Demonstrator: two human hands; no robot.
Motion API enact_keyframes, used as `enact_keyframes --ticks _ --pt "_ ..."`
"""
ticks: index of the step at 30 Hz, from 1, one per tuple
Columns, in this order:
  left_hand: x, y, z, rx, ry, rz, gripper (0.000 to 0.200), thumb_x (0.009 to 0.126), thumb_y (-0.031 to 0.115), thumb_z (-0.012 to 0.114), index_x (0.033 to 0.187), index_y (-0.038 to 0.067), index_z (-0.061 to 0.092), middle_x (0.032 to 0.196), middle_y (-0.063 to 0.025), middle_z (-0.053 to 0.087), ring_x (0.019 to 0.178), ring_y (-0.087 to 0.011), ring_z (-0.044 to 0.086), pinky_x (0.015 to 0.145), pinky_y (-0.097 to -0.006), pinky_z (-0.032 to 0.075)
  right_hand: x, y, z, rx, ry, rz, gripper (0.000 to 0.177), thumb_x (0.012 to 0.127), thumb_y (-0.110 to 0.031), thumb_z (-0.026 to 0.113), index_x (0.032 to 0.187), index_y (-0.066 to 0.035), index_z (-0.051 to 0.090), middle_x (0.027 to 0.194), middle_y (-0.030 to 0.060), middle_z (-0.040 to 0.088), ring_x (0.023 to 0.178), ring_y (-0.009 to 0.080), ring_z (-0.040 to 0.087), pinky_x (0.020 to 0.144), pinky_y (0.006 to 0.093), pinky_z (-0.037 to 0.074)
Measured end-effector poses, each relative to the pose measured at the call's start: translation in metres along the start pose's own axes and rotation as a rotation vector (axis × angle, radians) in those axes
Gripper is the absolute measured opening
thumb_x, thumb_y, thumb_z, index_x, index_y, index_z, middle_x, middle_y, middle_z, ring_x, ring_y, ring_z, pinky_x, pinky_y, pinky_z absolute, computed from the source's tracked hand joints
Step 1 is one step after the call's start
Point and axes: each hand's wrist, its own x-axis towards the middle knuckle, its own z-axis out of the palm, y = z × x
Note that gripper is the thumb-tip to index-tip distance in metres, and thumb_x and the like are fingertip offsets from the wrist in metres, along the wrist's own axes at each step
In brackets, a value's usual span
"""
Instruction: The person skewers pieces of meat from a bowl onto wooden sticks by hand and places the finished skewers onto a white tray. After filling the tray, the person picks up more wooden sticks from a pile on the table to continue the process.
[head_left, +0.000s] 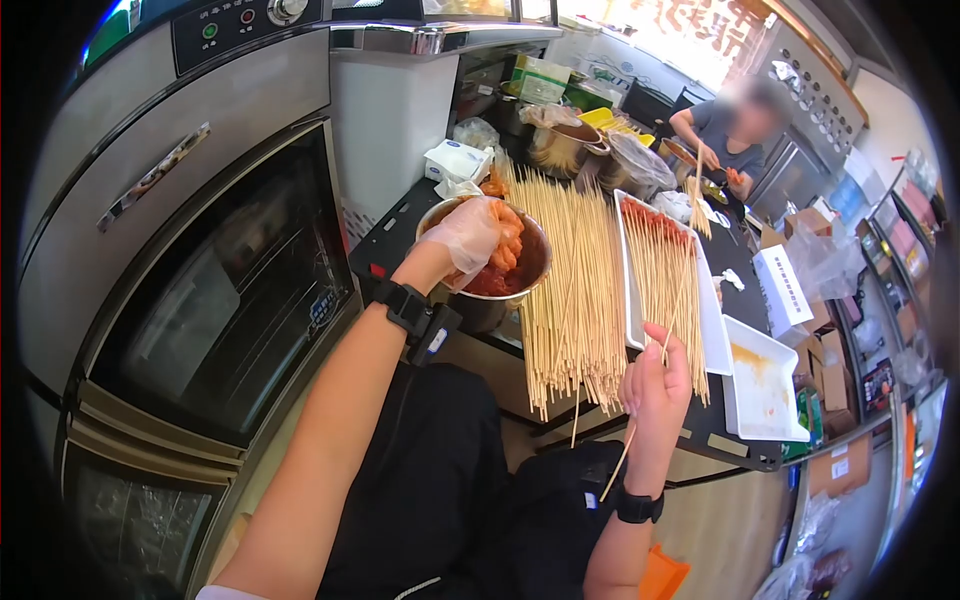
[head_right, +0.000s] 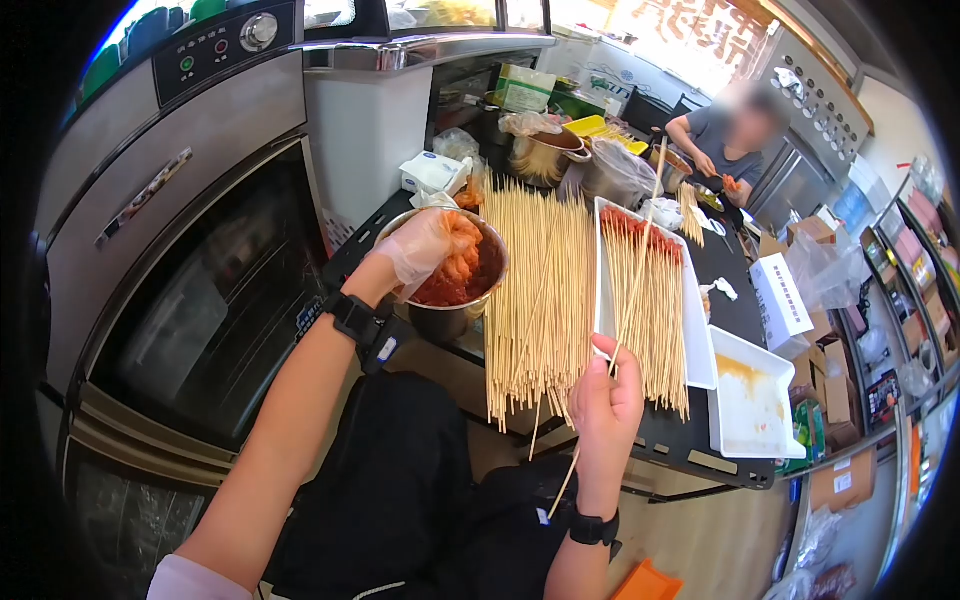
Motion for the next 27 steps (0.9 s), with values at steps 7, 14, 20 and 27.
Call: enact_keyframes --ticks 7,14,20,27 --pt "0.001 -0.001 -0.006 0.726 0.024 0.104 0.015 0.083 0.015 0.052 0.078 0.001 0.059 0.072 -0.0079 0.061 0.07 -0.017 0.061 0.06 -0.0277 0.048 -0.002 0.006 0.023 0.205 0.044 -0.06 0.023 0.095 -0.014 0.038 0.111 0.001 0.046 0.058 -0.002 0.036 0.043 0.0044 0.031 0.04 0.0186 0.025" --pt "-0.004 -0.009 0.005 1.253 -0.057 -0.2 0.023 0.07 0.009 0.049 0.086 0.002 0.064 0.089 -0.016 0.063 0.084 -0.0307 0.06 0.074 -0.035 0.048 0.005 -0.013 0.038 0.267 -0.026 -0.035 0.031 0.097 -0.019 0.035 0.121 0.0 0.042 0.055 -0.003 0.033 0.042 0.0028 0.028 0.04 0.0178 0.023" --pt "-0.016 0.022 0.017 1.286 -0.091 -0.306 0.019 0.069 0.008 0.05 0.077 0.0 0.066 0.084 -0.02 0.063 0.08 -0.0307 0.062 0.068 -0.0348 0.049 0.007 -0.019 0.051 0.304 -0.014 -0.086 0.038 0.098 -0.024 0.031 0.128 0.0 0.038 0.056 -0.0033 0.031 0.041 0.0025 0.025 0.039 0.0177 0.021" --pt "-0.01 0.009 0.003 0.232 0.018 -0.15 0.02 0.079 -0.001 0.05 0.095 -0.001 0.06 0.08 -0.0109 0.063 0.073 -0.0197 0.062 0.065 -0.0276 0.05 -0.001 0.001 0.044 0.294 -0.001 -0.05 0.038 0.096 -0.013 0.035 0.132 0.0 0.033 0.061 -0.0023 0.035 0.044 0.0036 0.028 0.04 0.0178 0.025"
